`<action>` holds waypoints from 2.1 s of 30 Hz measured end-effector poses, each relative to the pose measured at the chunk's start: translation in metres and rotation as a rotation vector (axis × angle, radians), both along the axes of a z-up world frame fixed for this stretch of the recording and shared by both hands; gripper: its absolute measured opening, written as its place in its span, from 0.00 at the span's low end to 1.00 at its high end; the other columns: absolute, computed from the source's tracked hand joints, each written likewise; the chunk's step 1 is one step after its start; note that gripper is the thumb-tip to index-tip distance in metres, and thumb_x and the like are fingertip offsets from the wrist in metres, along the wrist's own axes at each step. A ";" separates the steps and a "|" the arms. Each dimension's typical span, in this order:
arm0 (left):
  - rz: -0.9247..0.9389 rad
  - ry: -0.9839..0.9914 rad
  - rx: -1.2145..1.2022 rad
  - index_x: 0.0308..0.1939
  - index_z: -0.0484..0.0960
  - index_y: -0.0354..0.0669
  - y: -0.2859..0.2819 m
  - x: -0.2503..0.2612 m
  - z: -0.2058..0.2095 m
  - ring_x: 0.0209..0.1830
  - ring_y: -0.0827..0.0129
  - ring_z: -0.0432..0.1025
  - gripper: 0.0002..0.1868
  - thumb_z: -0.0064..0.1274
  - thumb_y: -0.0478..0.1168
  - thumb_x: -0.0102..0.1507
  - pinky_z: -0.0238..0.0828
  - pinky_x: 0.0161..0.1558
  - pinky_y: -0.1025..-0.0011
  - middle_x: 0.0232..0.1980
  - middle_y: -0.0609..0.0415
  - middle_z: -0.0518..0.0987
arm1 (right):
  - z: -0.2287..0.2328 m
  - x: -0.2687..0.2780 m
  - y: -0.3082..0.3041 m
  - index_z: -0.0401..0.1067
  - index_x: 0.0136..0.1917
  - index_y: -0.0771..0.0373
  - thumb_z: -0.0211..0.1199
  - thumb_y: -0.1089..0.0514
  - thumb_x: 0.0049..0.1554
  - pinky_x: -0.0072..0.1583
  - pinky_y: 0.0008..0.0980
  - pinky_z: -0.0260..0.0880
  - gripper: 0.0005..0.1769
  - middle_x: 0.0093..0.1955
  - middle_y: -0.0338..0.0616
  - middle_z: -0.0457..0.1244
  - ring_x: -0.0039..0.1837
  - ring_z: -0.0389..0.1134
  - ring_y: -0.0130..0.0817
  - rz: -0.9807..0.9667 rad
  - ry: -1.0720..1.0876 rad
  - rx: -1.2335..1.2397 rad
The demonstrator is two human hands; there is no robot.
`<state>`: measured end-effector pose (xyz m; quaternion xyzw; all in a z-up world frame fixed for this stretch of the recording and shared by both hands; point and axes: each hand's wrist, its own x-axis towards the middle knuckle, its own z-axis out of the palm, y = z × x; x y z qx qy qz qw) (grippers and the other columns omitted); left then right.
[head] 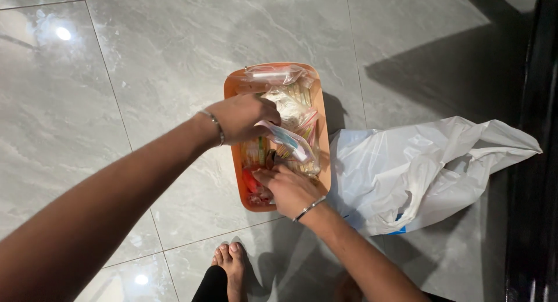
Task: Unpack items from a plastic bag and organize them into a storage bin inside a cabinet.
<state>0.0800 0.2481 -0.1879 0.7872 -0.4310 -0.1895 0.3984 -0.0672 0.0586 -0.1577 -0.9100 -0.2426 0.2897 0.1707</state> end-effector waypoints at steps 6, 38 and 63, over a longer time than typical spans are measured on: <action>0.168 0.269 -0.118 0.44 0.83 0.39 0.017 -0.021 0.013 0.46 0.61 0.79 0.12 0.63 0.36 0.58 0.78 0.50 0.66 0.44 0.50 0.83 | 0.016 0.025 -0.008 0.72 0.62 0.59 0.67 0.56 0.53 0.57 0.46 0.70 0.23 0.58 0.47 0.68 0.58 0.69 0.49 -0.095 0.124 0.009; 1.185 0.887 0.117 0.61 0.70 0.34 0.150 -0.220 -0.112 0.47 0.61 0.81 0.31 0.63 0.48 0.61 0.79 0.44 0.63 0.52 0.43 0.82 | -0.096 0.068 0.045 0.75 0.50 0.73 0.72 0.58 0.39 0.57 0.44 0.73 0.25 0.49 0.65 0.69 0.56 0.72 0.56 -0.600 0.136 -0.286; 0.719 -0.169 -0.174 0.62 0.68 0.31 -0.015 -0.110 -0.008 0.60 0.41 0.69 0.31 0.59 0.44 0.61 0.70 0.60 0.53 0.64 0.35 0.70 | 0.075 0.100 -0.178 0.70 0.68 0.72 0.64 0.68 0.55 0.58 0.28 0.71 0.26 0.53 0.42 0.65 0.54 0.69 0.29 -1.127 0.450 0.920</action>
